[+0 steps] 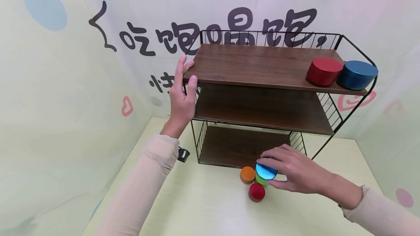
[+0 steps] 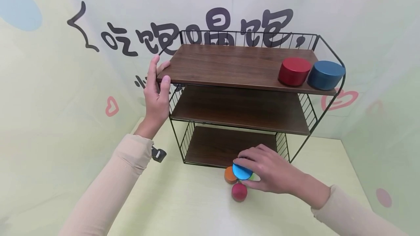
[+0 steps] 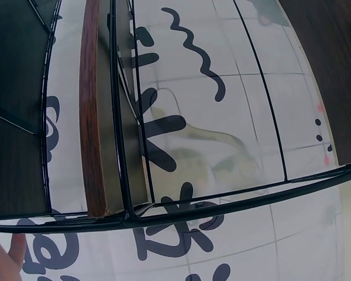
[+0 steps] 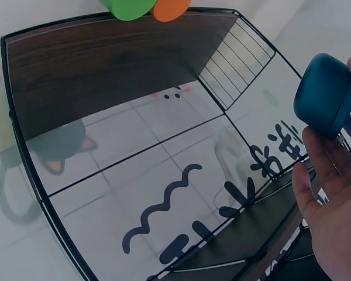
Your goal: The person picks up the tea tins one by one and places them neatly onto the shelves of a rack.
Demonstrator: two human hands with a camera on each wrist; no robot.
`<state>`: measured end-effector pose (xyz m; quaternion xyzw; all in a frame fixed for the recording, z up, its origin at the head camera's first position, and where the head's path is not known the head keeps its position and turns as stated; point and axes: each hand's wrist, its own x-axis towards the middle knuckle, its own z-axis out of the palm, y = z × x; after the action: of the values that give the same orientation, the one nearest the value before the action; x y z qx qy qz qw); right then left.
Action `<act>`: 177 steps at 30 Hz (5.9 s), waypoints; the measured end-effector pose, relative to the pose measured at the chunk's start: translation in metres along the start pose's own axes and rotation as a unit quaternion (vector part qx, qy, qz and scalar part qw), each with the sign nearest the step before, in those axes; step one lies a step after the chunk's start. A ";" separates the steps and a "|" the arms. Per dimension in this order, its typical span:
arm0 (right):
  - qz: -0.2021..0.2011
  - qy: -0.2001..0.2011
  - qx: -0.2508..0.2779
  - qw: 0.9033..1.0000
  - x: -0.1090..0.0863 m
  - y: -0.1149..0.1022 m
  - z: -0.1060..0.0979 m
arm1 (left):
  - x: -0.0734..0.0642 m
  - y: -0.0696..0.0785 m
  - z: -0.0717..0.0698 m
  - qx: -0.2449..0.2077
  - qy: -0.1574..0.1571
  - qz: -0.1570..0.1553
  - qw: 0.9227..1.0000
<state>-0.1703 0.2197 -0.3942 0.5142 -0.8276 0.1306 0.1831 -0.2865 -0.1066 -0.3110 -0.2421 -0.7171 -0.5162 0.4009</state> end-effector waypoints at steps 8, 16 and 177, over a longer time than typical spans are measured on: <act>0.005 -0.011 -0.012 1.000 0.007 0.001 -0.010 | 0.000 0.000 -0.001 0.002 -0.002 -0.004 1.000; -0.004 -0.013 -0.024 1.000 0.013 0.003 -0.019 | -0.001 0.000 -0.002 0.002 -0.004 -0.002 1.000; 0.056 0.142 -0.161 0.975 0.091 0.057 -0.176 | -0.002 0.030 -0.003 -0.009 0.000 -0.008 1.000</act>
<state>-0.2289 0.2424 -0.1977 0.4068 -0.8309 0.0776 0.3717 -0.2615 -0.0985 -0.2953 -0.2399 -0.7142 -0.5257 0.3951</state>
